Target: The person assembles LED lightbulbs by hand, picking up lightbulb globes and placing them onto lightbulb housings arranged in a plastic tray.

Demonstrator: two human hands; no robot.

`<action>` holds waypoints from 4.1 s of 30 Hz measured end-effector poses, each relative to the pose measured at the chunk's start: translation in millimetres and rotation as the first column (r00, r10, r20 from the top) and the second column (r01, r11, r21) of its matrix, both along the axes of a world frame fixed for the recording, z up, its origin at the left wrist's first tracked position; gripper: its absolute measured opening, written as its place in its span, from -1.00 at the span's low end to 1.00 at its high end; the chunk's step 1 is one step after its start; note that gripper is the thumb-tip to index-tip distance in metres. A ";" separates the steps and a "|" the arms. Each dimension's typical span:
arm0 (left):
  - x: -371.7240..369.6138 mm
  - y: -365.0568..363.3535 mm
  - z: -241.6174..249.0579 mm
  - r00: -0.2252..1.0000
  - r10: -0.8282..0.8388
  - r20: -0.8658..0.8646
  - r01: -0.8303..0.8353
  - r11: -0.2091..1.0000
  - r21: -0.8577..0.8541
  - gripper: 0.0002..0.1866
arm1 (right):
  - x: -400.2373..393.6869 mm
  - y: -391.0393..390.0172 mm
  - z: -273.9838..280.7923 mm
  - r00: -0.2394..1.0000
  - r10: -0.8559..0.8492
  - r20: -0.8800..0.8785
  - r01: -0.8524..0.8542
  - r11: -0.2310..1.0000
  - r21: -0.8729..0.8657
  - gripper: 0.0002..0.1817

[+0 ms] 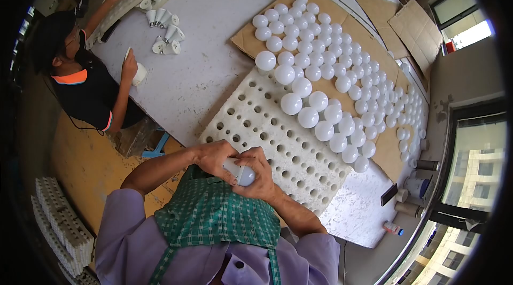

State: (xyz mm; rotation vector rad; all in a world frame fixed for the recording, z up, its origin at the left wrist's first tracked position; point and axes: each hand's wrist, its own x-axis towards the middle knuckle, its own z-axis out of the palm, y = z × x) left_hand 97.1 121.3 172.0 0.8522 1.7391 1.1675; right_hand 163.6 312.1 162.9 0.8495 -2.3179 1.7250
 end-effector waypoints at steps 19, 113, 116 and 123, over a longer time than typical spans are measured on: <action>-77.2 -138.6 -97.2 0.645 0.764 0.020 -0.755 0.641 -0.139 -0.49 | -172.1 25.6 -18.8 0.955 -0.224 -0.197 0.295 0.619 0.728 -0.30; 2.4 28.2 -14.0 0.997 0.077 -0.006 -0.077 0.995 -0.069 -0.36 | 7.8 28.8 -7.9 0.998 -0.042 0.039 0.028 0.950 0.312 -0.20; 3.5 28.5 -4.8 0.995 0.087 -0.048 -0.091 0.993 -0.076 -0.37 | 8.4 26.0 -6.5 0.999 -0.041 -0.008 0.042 0.966 0.254 -0.24; 0.9 24.2 8.6 0.992 0.050 -0.116 -0.069 0.985 -0.159 -0.39 | 4.7 14.9 -8.4 0.986 -0.060 -0.158 0.085 0.983 0.162 -0.36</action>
